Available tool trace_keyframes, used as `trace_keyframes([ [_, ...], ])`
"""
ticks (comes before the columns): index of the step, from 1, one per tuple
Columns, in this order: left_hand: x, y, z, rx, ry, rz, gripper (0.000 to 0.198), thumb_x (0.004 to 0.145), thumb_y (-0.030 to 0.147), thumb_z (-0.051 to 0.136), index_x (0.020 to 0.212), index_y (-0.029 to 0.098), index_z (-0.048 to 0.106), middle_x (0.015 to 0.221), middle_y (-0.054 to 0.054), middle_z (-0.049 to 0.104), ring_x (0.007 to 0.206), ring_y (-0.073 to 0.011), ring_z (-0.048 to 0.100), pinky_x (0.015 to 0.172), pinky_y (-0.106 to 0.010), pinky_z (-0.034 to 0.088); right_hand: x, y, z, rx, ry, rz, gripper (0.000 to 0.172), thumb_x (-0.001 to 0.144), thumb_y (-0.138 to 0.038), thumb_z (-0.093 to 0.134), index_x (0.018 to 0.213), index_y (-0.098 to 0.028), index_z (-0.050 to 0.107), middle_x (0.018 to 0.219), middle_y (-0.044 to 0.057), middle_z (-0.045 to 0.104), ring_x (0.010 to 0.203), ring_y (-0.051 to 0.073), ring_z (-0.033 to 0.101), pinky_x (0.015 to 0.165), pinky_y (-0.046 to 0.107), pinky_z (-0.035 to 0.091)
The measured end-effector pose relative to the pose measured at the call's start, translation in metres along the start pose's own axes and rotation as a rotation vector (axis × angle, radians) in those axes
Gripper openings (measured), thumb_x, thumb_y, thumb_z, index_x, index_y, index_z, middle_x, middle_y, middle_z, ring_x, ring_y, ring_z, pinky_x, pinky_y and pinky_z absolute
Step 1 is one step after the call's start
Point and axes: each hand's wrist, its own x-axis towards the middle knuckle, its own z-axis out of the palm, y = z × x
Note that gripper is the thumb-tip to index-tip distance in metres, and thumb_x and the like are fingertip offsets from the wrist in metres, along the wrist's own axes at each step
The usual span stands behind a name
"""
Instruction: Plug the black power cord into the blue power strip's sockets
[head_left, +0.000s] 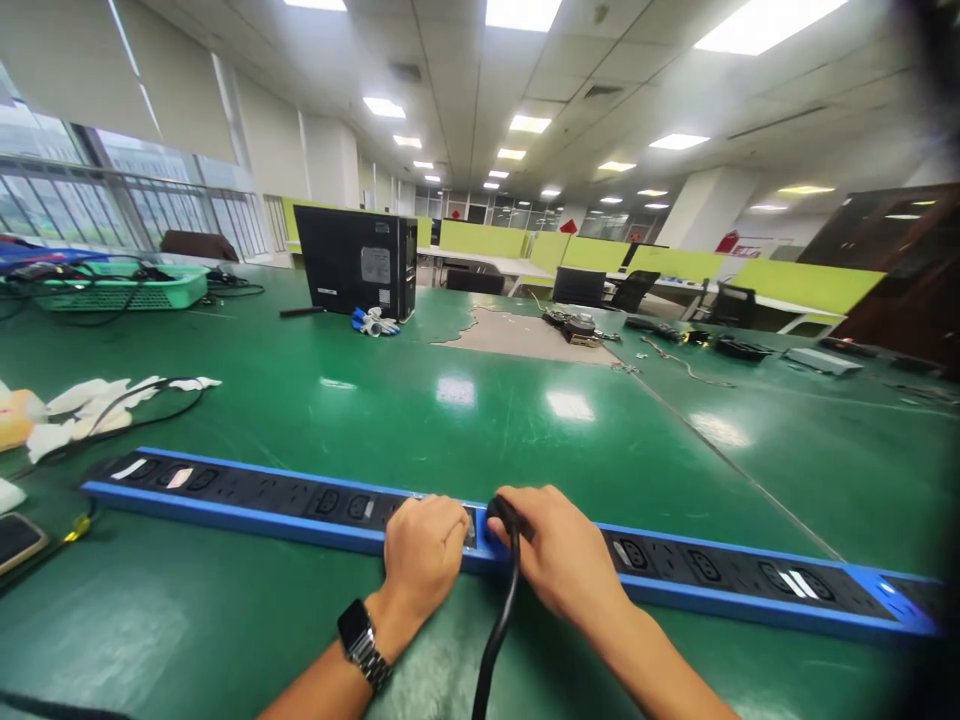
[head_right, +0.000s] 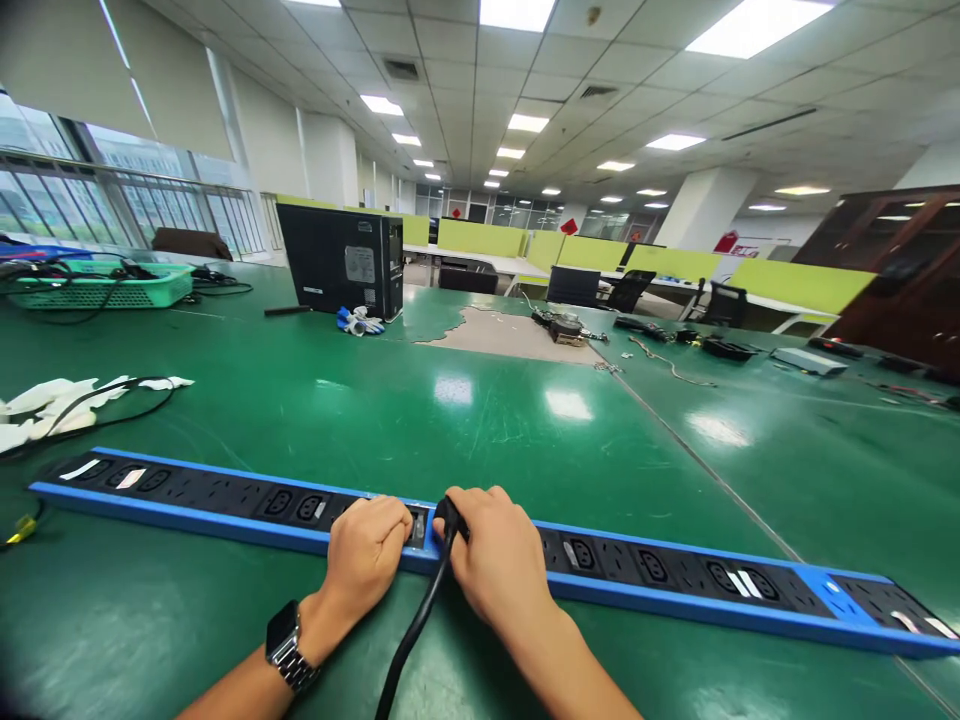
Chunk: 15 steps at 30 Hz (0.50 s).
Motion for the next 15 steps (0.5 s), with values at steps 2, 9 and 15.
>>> trace_keyframes([
  [2, 0.0, 0.0, 0.0, -0.001, 0.006, 0.005, 0.031, 0.086, 0.011, 0.037, 0.06, 0.02, 0.052, 0.057, 0.001, 0.056, 0.057, -0.0134, 0.046, 0.06, -0.029, 0.026, -0.001, 0.006, 0.001, 0.038, 0.019, -0.01, 0.012, 0.087, -0.03, 0.055, 0.088, -0.024, 0.065, 0.079, 0.001, 0.068, 0.072, 0.017, 0.055, 0.06, 0.025, 0.037],
  [9, 0.002, 0.001, 0.0, 0.008, -0.001, 0.006, 0.033, 0.087, 0.012, 0.037, 0.059, 0.02, 0.051, 0.057, 0.001, 0.056, 0.057, -0.0135, 0.047, 0.06, -0.029, 0.027, -0.005, 0.014, 0.011, 0.192, -0.01, -0.009, 0.021, 0.09, -0.037, 0.05, 0.088, -0.024, 0.066, 0.072, 0.0, 0.067, 0.067, 0.016, 0.055, 0.059, 0.025, 0.039],
  [15, 0.002, 0.001, -0.001, 0.022, 0.003, 0.007, 0.033, 0.087, 0.011, 0.037, 0.059, 0.02, 0.052, 0.057, 0.001, 0.056, 0.056, -0.0135, 0.046, 0.06, -0.029, 0.027, -0.023, 0.005, 0.033, 0.09, 0.257, -0.203, 0.03, 0.089, -0.022, 0.049, 0.116, -0.02, 0.061, 0.104, 0.008, 0.071, 0.083, 0.019, 0.06, 0.072, 0.031, 0.047],
])
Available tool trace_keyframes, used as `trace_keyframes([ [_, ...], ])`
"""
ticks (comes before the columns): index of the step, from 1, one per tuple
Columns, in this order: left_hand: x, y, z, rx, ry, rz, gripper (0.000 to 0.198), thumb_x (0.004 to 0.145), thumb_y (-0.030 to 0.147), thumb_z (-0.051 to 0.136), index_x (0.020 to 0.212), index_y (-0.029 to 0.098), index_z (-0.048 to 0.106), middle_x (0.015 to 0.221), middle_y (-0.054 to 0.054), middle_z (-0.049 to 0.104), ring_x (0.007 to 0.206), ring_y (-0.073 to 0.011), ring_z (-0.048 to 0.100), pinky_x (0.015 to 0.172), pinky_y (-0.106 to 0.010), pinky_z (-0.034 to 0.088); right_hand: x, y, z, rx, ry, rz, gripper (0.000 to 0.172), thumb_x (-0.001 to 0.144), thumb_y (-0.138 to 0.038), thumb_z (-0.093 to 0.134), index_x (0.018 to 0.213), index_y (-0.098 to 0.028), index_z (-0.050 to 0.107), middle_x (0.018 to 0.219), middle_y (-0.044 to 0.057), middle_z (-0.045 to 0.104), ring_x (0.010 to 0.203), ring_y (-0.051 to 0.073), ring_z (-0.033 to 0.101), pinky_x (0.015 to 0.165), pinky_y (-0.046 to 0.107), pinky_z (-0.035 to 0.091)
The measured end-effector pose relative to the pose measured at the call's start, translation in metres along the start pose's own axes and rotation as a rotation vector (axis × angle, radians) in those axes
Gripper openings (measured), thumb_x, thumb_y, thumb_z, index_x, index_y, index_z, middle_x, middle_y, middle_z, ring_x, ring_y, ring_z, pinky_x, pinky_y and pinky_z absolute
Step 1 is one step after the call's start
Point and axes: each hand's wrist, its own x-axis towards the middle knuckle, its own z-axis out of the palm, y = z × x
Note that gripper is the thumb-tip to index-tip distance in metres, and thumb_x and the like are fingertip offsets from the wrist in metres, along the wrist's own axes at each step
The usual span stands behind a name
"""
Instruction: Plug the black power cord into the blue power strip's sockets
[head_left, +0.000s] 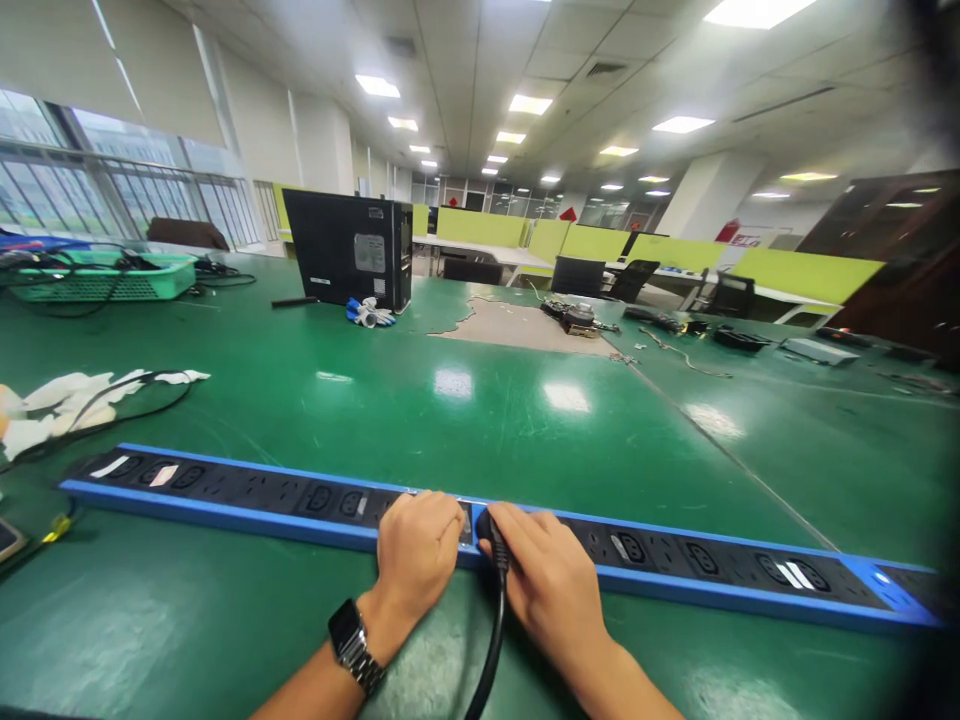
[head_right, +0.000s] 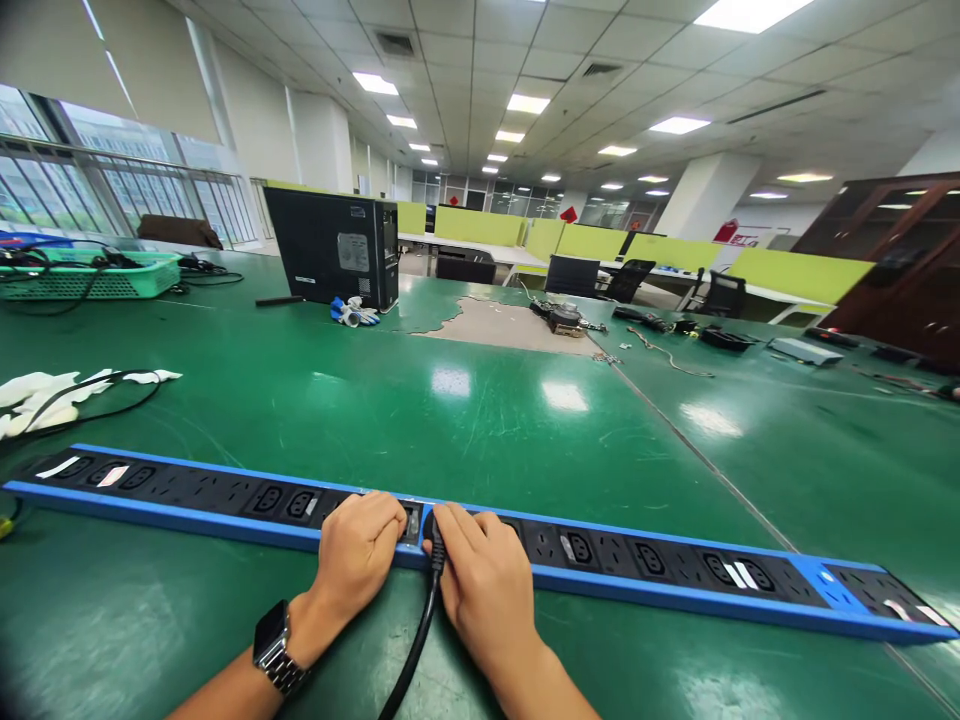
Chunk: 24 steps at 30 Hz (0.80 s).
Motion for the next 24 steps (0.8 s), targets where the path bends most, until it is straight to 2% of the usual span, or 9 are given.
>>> trace_keyframes([
  [2, 0.0, 0.0, 0.0, 0.004, 0.005, 0.011, 0.033, 0.087, 0.011, 0.037, 0.059, 0.02, 0.052, 0.056, 0.001, 0.056, 0.056, -0.0135, 0.046, 0.059, -0.029, 0.027, 0.004, 0.0, -0.014, 0.069, 0.119, 0.031, 0.028, 0.089, -0.026, 0.051, 0.114, -0.021, 0.062, 0.1, 0.007, 0.072, 0.081, 0.018, 0.062, 0.071, 0.029, 0.049],
  [5, -0.001, -0.001, 0.0, -0.006, 0.017, 0.014, 0.032, 0.086, 0.01, 0.037, 0.058, 0.02, 0.051, 0.056, 0.002, 0.056, 0.055, -0.0132, 0.045, 0.059, -0.029, 0.026, 0.013, 0.012, -0.056, 0.068, 0.354, 0.18, 0.028, 0.088, -0.035, 0.055, 0.111, -0.022, 0.064, 0.093, 0.006, 0.071, 0.079, 0.018, 0.065, 0.073, 0.029, 0.051],
  [7, -0.001, 0.0, 0.0, -0.016, 0.018, 0.009, 0.031, 0.085, 0.01, 0.037, 0.059, 0.02, 0.051, 0.057, 0.002, 0.056, 0.056, -0.0131, 0.046, 0.059, -0.028, 0.027, 0.012, 0.033, -0.081, 0.064, 0.303, 0.28, 0.032, 0.086, -0.043, 0.056, 0.11, -0.024, 0.065, 0.094, 0.005, 0.071, 0.078, 0.019, 0.066, 0.072, 0.029, 0.051],
  [9, -0.001, 0.0, 0.0, -0.017, 0.008, 0.007, 0.031, 0.085, 0.01, 0.037, 0.059, 0.02, 0.052, 0.057, 0.002, 0.057, 0.055, -0.0128, 0.046, 0.059, -0.028, 0.027, 0.002, 0.059, -0.094, 0.126, 0.09, 0.303, 0.033, 0.083, -0.05, 0.056, 0.101, -0.026, 0.069, 0.086, 0.003, 0.073, 0.072, 0.019, 0.067, 0.065, 0.028, 0.052],
  [10, 0.0, 0.0, -0.001, -0.015, -0.001, 0.006, 0.031, 0.085, 0.011, 0.037, 0.059, 0.02, 0.052, 0.057, 0.002, 0.057, 0.055, -0.0127, 0.045, 0.059, -0.028, 0.027, -0.005, 0.072, -0.095, 0.147, -0.024, 0.322, 0.034, 0.082, -0.052, 0.056, 0.099, -0.026, 0.07, 0.082, 0.003, 0.072, 0.07, 0.019, 0.067, 0.063, 0.028, 0.052],
  [12, 0.0, 0.0, -0.001, -0.008, -0.013, 0.003, 0.032, 0.085, 0.012, 0.037, 0.058, 0.02, 0.052, 0.056, 0.002, 0.057, 0.054, -0.0125, 0.045, 0.059, -0.028, 0.027, -0.019, 0.092, -0.09, 0.163, -0.138, 0.349, 0.036, 0.082, -0.054, 0.054, 0.097, -0.026, 0.071, 0.078, 0.003, 0.072, 0.068, 0.019, 0.066, 0.061, 0.028, 0.052],
  [17, 0.0, -0.002, 0.0, -0.007, -0.001, 0.006, 0.032, 0.086, 0.012, 0.037, 0.058, 0.019, 0.051, 0.056, 0.002, 0.056, 0.055, -0.0123, 0.045, 0.059, -0.028, 0.027, -0.035, 0.103, -0.072, 0.021, -0.211, 0.311, 0.034, 0.086, -0.05, 0.051, 0.105, -0.027, 0.068, 0.08, 0.004, 0.07, 0.069, 0.018, 0.065, 0.064, 0.029, 0.052],
  [19, 0.0, -0.002, 0.001, -0.01, 0.007, 0.014, 0.032, 0.086, 0.012, 0.037, 0.058, 0.019, 0.05, 0.056, 0.002, 0.055, 0.055, -0.0123, 0.045, 0.059, -0.028, 0.027, -0.04, 0.1, -0.068, -0.059, -0.193, 0.264, 0.032, 0.087, -0.048, 0.053, 0.108, -0.028, 0.067, 0.082, 0.004, 0.07, 0.07, 0.018, 0.064, 0.064, 0.029, 0.052],
  [24, -0.001, -0.003, 0.002, -0.014, -0.002, 0.003, 0.031, 0.087, 0.012, 0.038, 0.059, 0.019, 0.05, 0.056, 0.002, 0.055, 0.055, -0.0124, 0.045, 0.06, -0.029, 0.026, -0.056, 0.098, -0.062, -0.115, 0.028, 0.105, 0.031, 0.089, -0.038, 0.054, 0.115, -0.023, 0.063, 0.094, 0.007, 0.071, 0.082, 0.018, 0.065, 0.074, 0.029, 0.053],
])
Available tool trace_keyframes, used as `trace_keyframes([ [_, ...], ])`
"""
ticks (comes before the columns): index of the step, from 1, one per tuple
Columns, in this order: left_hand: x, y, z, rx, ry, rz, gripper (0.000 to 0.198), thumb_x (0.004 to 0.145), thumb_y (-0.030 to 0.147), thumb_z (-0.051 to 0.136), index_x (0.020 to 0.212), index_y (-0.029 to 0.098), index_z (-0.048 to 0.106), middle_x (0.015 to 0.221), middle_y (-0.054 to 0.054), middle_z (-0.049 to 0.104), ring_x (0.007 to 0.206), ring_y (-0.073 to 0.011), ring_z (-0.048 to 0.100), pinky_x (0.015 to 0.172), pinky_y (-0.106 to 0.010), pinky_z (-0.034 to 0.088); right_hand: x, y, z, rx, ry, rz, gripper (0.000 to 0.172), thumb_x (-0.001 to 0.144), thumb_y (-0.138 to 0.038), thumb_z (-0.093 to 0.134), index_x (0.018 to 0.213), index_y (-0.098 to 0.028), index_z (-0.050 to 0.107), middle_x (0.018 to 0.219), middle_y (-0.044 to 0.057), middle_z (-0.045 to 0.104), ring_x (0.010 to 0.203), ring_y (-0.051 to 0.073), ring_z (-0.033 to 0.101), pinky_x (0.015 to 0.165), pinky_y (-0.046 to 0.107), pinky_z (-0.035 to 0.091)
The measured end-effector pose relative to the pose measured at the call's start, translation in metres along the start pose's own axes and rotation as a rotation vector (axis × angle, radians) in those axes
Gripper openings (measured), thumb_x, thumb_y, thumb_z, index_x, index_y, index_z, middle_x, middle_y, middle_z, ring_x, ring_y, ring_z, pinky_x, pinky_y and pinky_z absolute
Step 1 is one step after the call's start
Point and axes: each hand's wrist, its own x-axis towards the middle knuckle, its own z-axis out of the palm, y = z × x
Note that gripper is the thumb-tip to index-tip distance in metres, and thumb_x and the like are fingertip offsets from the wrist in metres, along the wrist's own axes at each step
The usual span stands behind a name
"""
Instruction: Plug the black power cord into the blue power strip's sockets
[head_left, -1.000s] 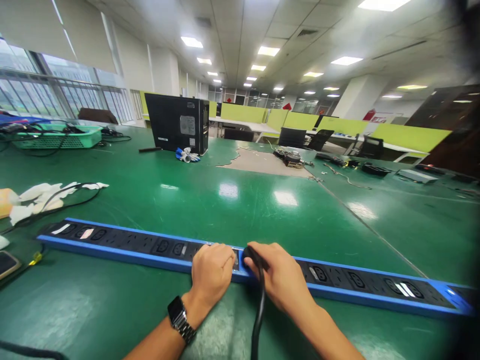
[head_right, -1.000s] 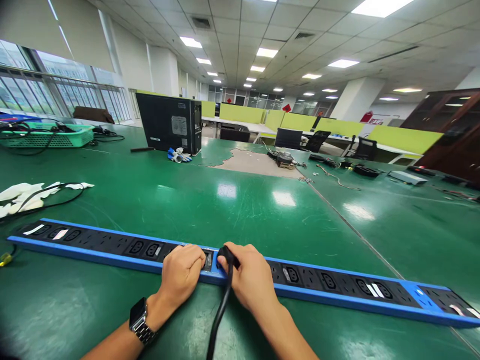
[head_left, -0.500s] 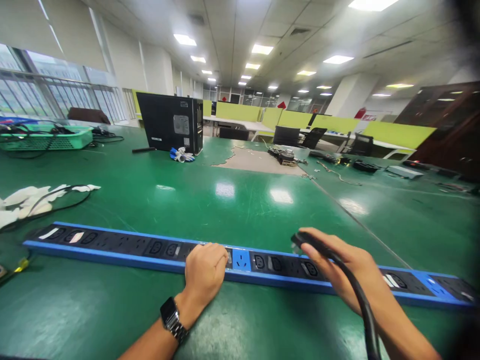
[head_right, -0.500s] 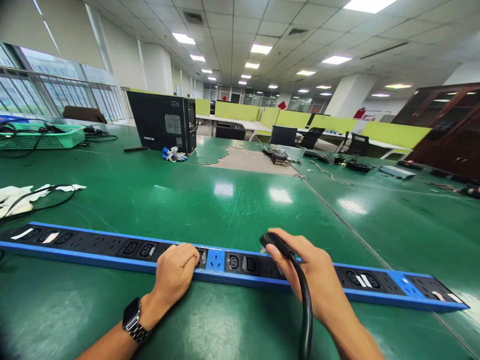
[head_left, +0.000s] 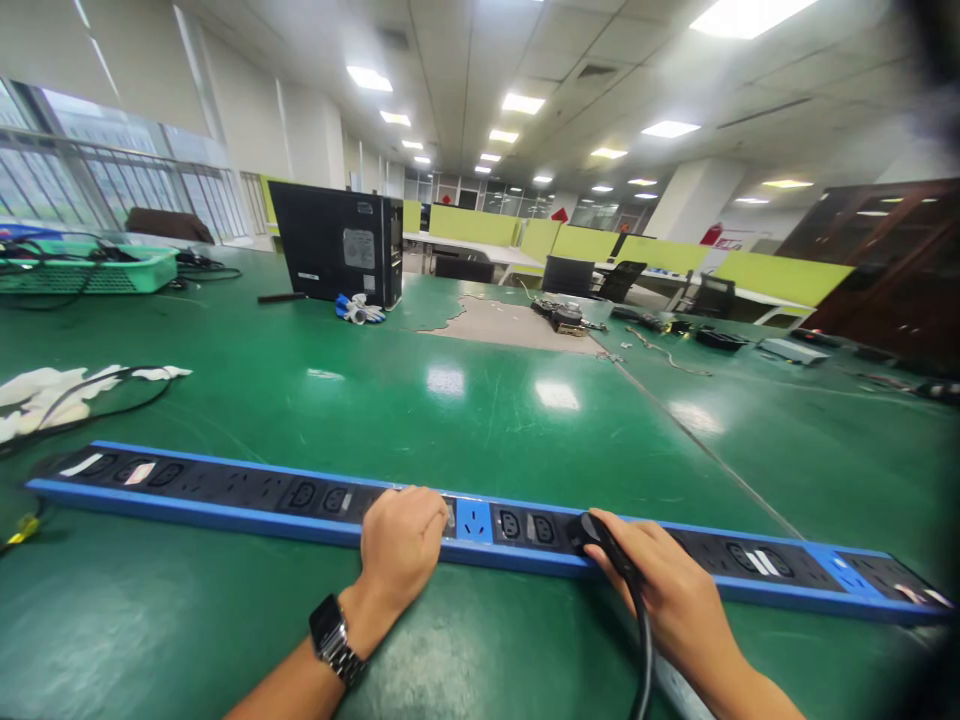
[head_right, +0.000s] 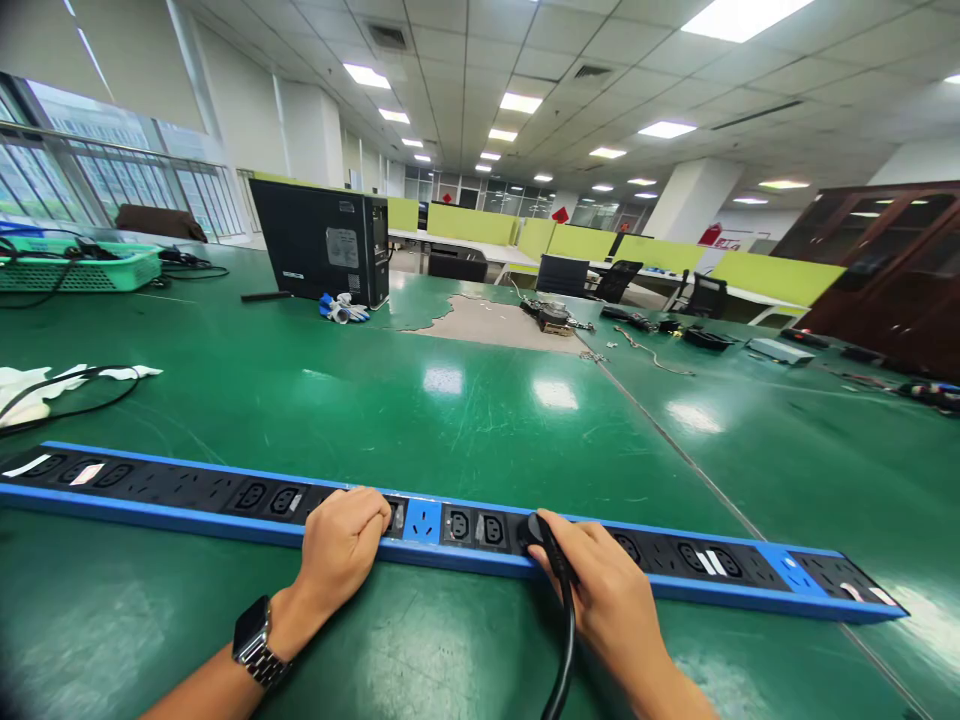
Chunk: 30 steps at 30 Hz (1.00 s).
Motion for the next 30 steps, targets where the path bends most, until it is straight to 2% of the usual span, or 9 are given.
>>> trace_keyframes([
  [5, -0.001, 0.0, -0.001, -0.02, -0.002, -0.004, 0.031, 0.086, 0.012, 0.037, 0.059, 0.019, 0.051, 0.057, 0.002, 0.056, 0.055, -0.0125, 0.045, 0.06, -0.028, 0.026, 0.003, -0.006, -0.002, -0.117, -0.118, -0.03, 0.03, 0.09, -0.038, 0.052, 0.115, -0.025, 0.063, 0.098, 0.004, 0.073, 0.08, 0.018, 0.065, 0.067, 0.028, 0.052],
  [9, 0.0, 0.001, -0.002, -0.016, -0.002, -0.014, 0.03, 0.085, 0.012, 0.037, 0.059, 0.02, 0.05, 0.058, 0.002, 0.056, 0.056, -0.0131, 0.046, 0.061, -0.028, 0.027, 0.005, -0.009, -0.005, -0.069, -0.112, -0.023, 0.03, 0.09, -0.036, 0.052, 0.115, -0.024, 0.063, 0.098, 0.005, 0.072, 0.083, 0.018, 0.065, 0.071, 0.028, 0.052],
  [12, 0.0, 0.001, -0.001, -0.013, 0.003, -0.011, 0.03, 0.085, 0.011, 0.038, 0.06, 0.02, 0.051, 0.058, 0.002, 0.057, 0.057, -0.0134, 0.047, 0.06, -0.028, 0.027, 0.011, -0.02, -0.008, 0.009, 0.019, 0.06, 0.029, 0.088, -0.038, 0.055, 0.112, -0.024, 0.064, 0.09, 0.004, 0.072, 0.078, 0.017, 0.064, 0.069, 0.027, 0.051],
  [15, 0.0, 0.001, -0.001, -0.011, 0.005, -0.014, 0.029, 0.085, 0.011, 0.039, 0.06, 0.02, 0.052, 0.058, 0.002, 0.057, 0.058, -0.0137, 0.047, 0.06, -0.028, 0.027, 0.027, -0.05, -0.005, 0.069, 0.193, 0.116, 0.029, 0.087, -0.04, 0.056, 0.11, -0.023, 0.064, 0.089, 0.005, 0.07, 0.078, 0.018, 0.063, 0.072, 0.029, 0.05],
  [16, 0.0, 0.001, -0.001, -0.007, 0.003, -0.018, 0.029, 0.085, 0.011, 0.039, 0.06, 0.02, 0.052, 0.058, 0.002, 0.057, 0.058, -0.0137, 0.047, 0.06, -0.028, 0.027, 0.035, -0.063, -0.002, 0.093, 0.158, 0.119, 0.028, 0.087, -0.041, 0.055, 0.107, -0.023, 0.065, 0.086, 0.005, 0.07, 0.076, 0.018, 0.062, 0.069, 0.028, 0.049],
  [20, -0.001, 0.001, 0.0, 0.02, -0.004, -0.035, 0.029, 0.086, 0.013, 0.04, 0.06, 0.02, 0.052, 0.058, 0.002, 0.057, 0.059, -0.014, 0.048, 0.06, -0.028, 0.027, 0.06, -0.107, 0.018, 0.138, -0.201, 0.14, 0.02, 0.09, -0.038, 0.052, 0.095, -0.026, 0.067, 0.072, 0.0, 0.066, 0.069, 0.017, 0.058, 0.059, 0.025, 0.042],
  [23, -0.001, 0.001, 0.001, 0.026, -0.01, -0.029, 0.029, 0.086, 0.012, 0.04, 0.06, 0.02, 0.051, 0.058, 0.002, 0.057, 0.059, -0.0138, 0.048, 0.06, -0.029, 0.027, 0.066, -0.119, 0.031, -0.006, -0.264, 0.162, 0.014, 0.088, -0.033, 0.054, 0.088, -0.025, 0.066, 0.066, 0.0, 0.065, 0.067, 0.018, 0.055, 0.055, 0.025, 0.036],
  [26, 0.0, 0.002, 0.0, 0.032, -0.01, -0.021, 0.029, 0.085, 0.012, 0.04, 0.06, 0.02, 0.05, 0.058, 0.002, 0.056, 0.059, -0.0139, 0.048, 0.06, -0.029, 0.027, 0.055, -0.118, 0.044, -0.121, -0.201, 0.035, 0.014, 0.087, -0.026, 0.053, 0.094, -0.022, 0.066, 0.076, 0.004, 0.069, 0.07, 0.02, 0.055, 0.058, 0.028, 0.036],
  [30, 0.001, 0.003, -0.002, 0.023, 0.008, -0.02, 0.03, 0.085, 0.011, 0.039, 0.058, 0.02, 0.05, 0.056, 0.002, 0.056, 0.057, -0.0136, 0.046, 0.059, -0.029, 0.026, 0.039, -0.117, 0.054, -0.013, 0.042, -0.093, 0.026, 0.089, -0.021, 0.051, 0.113, -0.018, 0.061, 0.092, 0.007, 0.072, 0.077, 0.019, 0.058, 0.068, 0.029, 0.042],
])
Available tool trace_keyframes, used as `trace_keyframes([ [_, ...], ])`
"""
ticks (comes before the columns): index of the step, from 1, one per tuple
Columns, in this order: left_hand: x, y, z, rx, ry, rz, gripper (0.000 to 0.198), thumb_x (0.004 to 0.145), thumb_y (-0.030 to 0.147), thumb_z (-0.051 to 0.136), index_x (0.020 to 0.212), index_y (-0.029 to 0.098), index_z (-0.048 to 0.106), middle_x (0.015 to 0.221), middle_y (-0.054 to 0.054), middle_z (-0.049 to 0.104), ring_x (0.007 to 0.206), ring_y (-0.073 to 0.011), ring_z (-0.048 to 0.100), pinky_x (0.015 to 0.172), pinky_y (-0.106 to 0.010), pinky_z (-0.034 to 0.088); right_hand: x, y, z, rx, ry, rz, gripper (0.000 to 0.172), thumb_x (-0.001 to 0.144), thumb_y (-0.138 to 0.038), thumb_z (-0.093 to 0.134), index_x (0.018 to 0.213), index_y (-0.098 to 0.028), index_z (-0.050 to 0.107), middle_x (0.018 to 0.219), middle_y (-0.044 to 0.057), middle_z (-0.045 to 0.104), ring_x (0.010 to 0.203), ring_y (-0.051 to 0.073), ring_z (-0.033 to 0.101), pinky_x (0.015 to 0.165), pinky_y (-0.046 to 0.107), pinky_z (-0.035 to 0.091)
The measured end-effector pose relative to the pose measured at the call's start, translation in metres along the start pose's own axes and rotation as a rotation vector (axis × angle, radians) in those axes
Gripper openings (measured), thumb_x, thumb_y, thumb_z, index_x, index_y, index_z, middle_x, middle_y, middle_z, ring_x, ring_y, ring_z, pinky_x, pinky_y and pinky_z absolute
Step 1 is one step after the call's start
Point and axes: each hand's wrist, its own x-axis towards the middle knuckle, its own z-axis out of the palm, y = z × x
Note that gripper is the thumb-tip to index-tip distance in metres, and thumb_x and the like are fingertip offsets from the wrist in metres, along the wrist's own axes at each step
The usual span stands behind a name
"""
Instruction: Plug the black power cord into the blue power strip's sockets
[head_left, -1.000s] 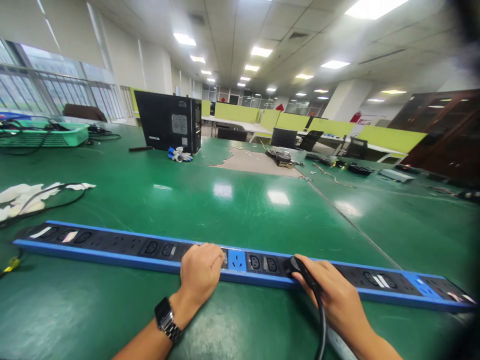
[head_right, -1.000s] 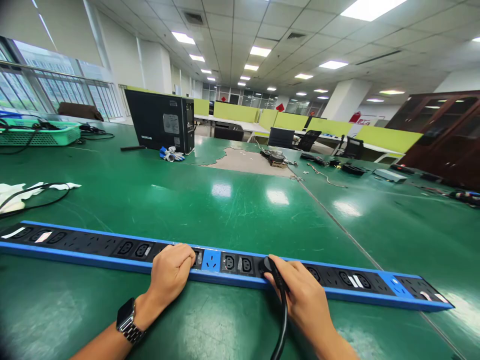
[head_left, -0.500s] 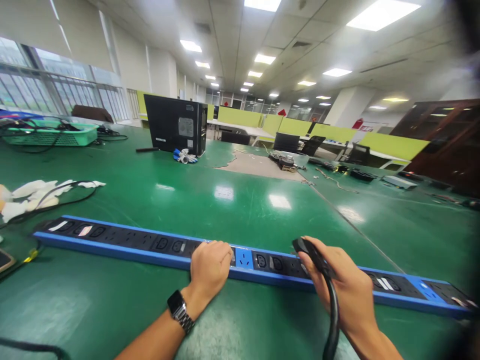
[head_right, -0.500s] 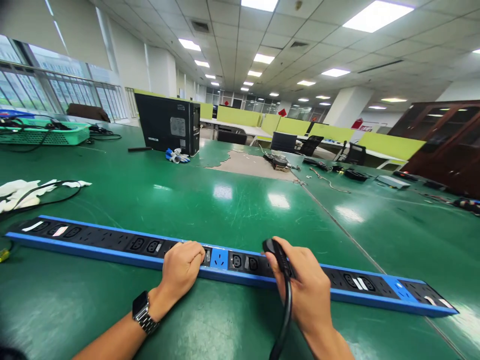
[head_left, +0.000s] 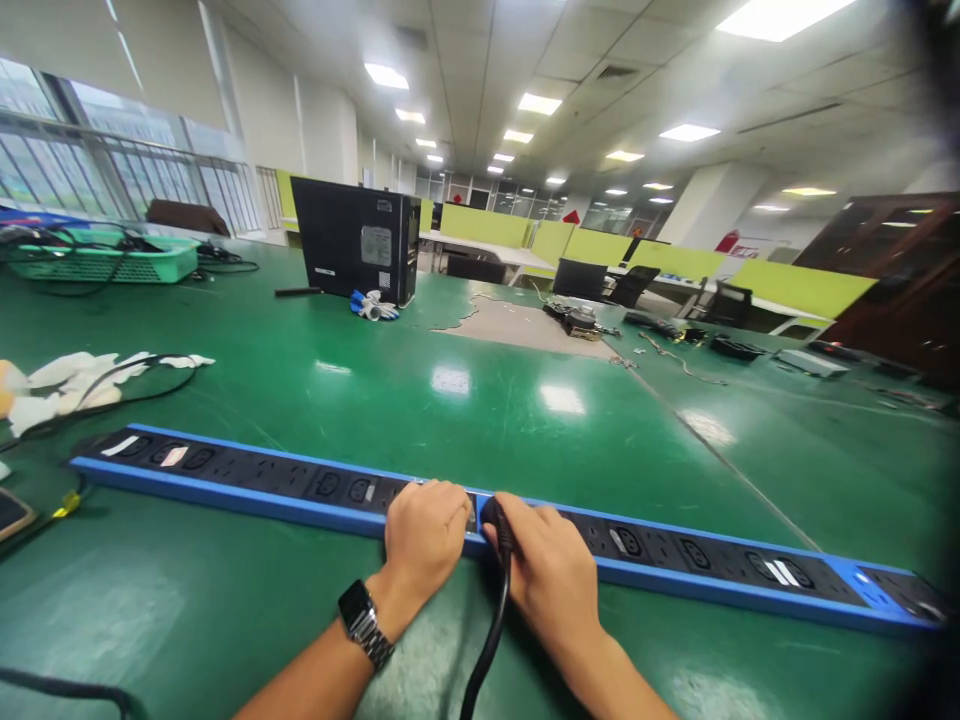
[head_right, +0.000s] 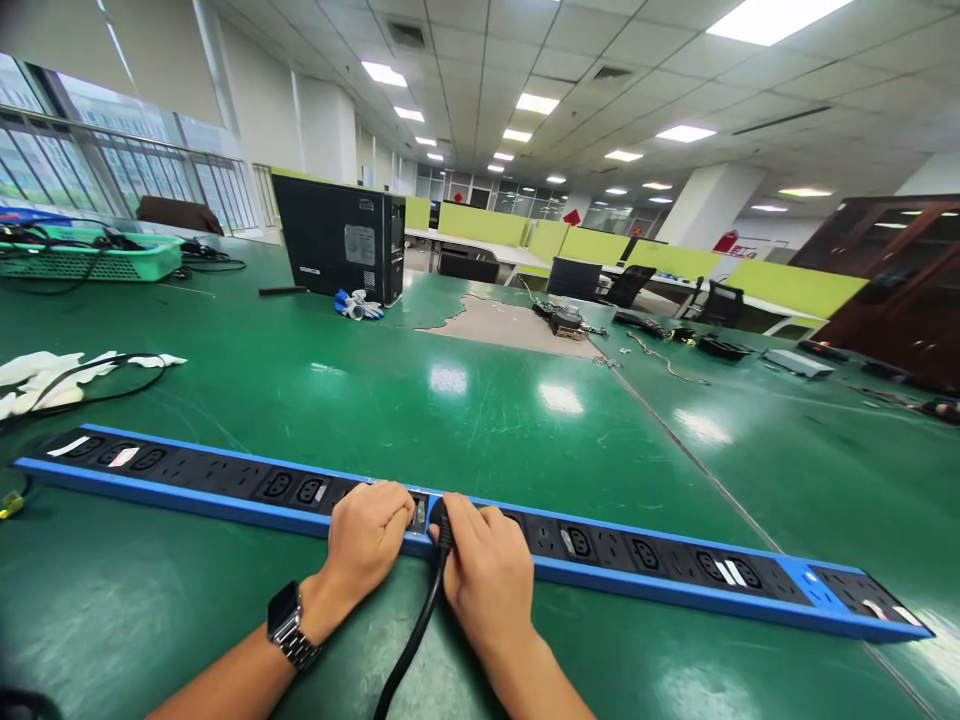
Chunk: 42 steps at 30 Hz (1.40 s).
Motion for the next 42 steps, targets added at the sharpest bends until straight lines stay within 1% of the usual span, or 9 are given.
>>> trace_keyframes([
  [5, 0.0, -0.002, 0.001, -0.032, 0.003, 0.029, 0.03, 0.085, 0.011, 0.039, 0.06, 0.02, 0.051, 0.057, 0.002, 0.057, 0.056, -0.0132, 0.045, 0.059, -0.028, 0.026, 0.005, 0.019, -0.043, 0.116, 0.317, 0.176, 0.029, 0.088, -0.033, 0.055, 0.113, -0.019, 0.062, 0.094, 0.007, 0.071, 0.08, 0.018, 0.064, 0.074, 0.028, 0.049],
  [7, -0.001, -0.002, 0.002, -0.036, 0.006, 0.029, 0.03, 0.085, 0.011, 0.039, 0.06, 0.02, 0.051, 0.057, 0.002, 0.056, 0.056, -0.013, 0.045, 0.06, -0.028, 0.026, 0.002, 0.043, -0.062, 0.079, 0.242, 0.323, 0.033, 0.087, -0.042, 0.055, 0.11, -0.021, 0.066, 0.088, 0.006, 0.072, 0.072, 0.018, 0.066, 0.066, 0.027, 0.051],
  [10, -0.001, -0.004, 0.003, -0.03, 0.006, 0.031, 0.03, 0.086, 0.011, 0.039, 0.059, 0.02, 0.051, 0.057, 0.002, 0.056, 0.056, -0.013, 0.044, 0.059, -0.028, 0.025, -0.016, 0.088, -0.07, 0.173, -0.064, 0.39, 0.041, 0.083, -0.054, 0.053, 0.097, -0.021, 0.071, 0.079, 0.005, 0.074, 0.066, 0.02, 0.069, 0.057, 0.026, 0.053],
  [14, 0.0, -0.005, 0.003, -0.028, -0.005, 0.033, 0.03, 0.086, 0.012, 0.039, 0.059, 0.02, 0.051, 0.057, 0.003, 0.055, 0.055, -0.0128, 0.044, 0.06, -0.028, 0.025, -0.038, 0.118, -0.06, 0.154, -0.122, 0.412, 0.043, 0.083, -0.056, 0.051, 0.102, -0.022, 0.071, 0.085, 0.006, 0.074, 0.073, 0.021, 0.07, 0.065, 0.028, 0.055],
  [21, -0.001, -0.005, 0.003, -0.026, -0.022, 0.028, 0.03, 0.086, 0.013, 0.038, 0.06, 0.02, 0.051, 0.058, 0.002, 0.057, 0.056, -0.0131, 0.046, 0.06, -0.029, 0.025, -0.03, 0.105, -0.062, -0.01, -0.203, 0.294, 0.035, 0.088, -0.051, 0.049, 0.109, -0.029, 0.066, 0.078, 0.003, 0.069, 0.067, 0.017, 0.064, 0.058, 0.026, 0.05],
  [30, -0.002, -0.005, 0.002, -0.038, -0.015, 0.038, 0.03, 0.086, 0.014, 0.038, 0.06, 0.019, 0.052, 0.057, 0.003, 0.056, 0.055, -0.0128, 0.045, 0.06, -0.029, 0.026, -0.061, 0.109, -0.039, -0.02, 0.072, 0.047, 0.034, 0.089, -0.031, 0.055, 0.122, -0.023, 0.06, 0.099, 0.008, 0.071, 0.083, 0.017, 0.065, 0.073, 0.028, 0.052],
  [35, -0.001, -0.003, 0.001, -0.036, -0.024, 0.018, 0.031, 0.086, 0.013, 0.037, 0.06, 0.019, 0.053, 0.058, 0.002, 0.057, 0.056, -0.0128, 0.046, 0.06, -0.029, 0.027, -0.04, 0.107, -0.057, 0.115, -0.077, 0.269, 0.032, 0.086, -0.044, 0.056, 0.108, -0.024, 0.068, 0.082, 0.004, 0.073, 0.067, 0.017, 0.066, 0.06, 0.026, 0.053],
  [39, 0.0, -0.002, 0.0, -0.016, -0.026, 0.02, 0.031, 0.086, 0.012, 0.038, 0.059, 0.019, 0.052, 0.057, 0.003, 0.056, 0.055, -0.0125, 0.046, 0.059, -0.029, 0.026, -0.011, 0.085, -0.07, 0.233, 0.17, 0.505, 0.039, 0.086, -0.053, 0.05, 0.102, -0.023, 0.07, 0.085, 0.005, 0.074, 0.07, 0.019, 0.068, 0.06, 0.027, 0.053],
  [42, 0.0, -0.002, 0.001, -0.005, -0.026, 0.021, 0.031, 0.086, 0.012, 0.038, 0.059, 0.019, 0.052, 0.057, 0.003, 0.056, 0.055, -0.0126, 0.045, 0.059, -0.029, 0.026, 0.006, 0.051, -0.057, 0.295, -0.134, 0.342, 0.031, 0.085, -0.05, 0.053, 0.093, -0.026, 0.071, 0.075, 0.002, 0.071, 0.065, 0.018, 0.065, 0.058, 0.026, 0.049],
])
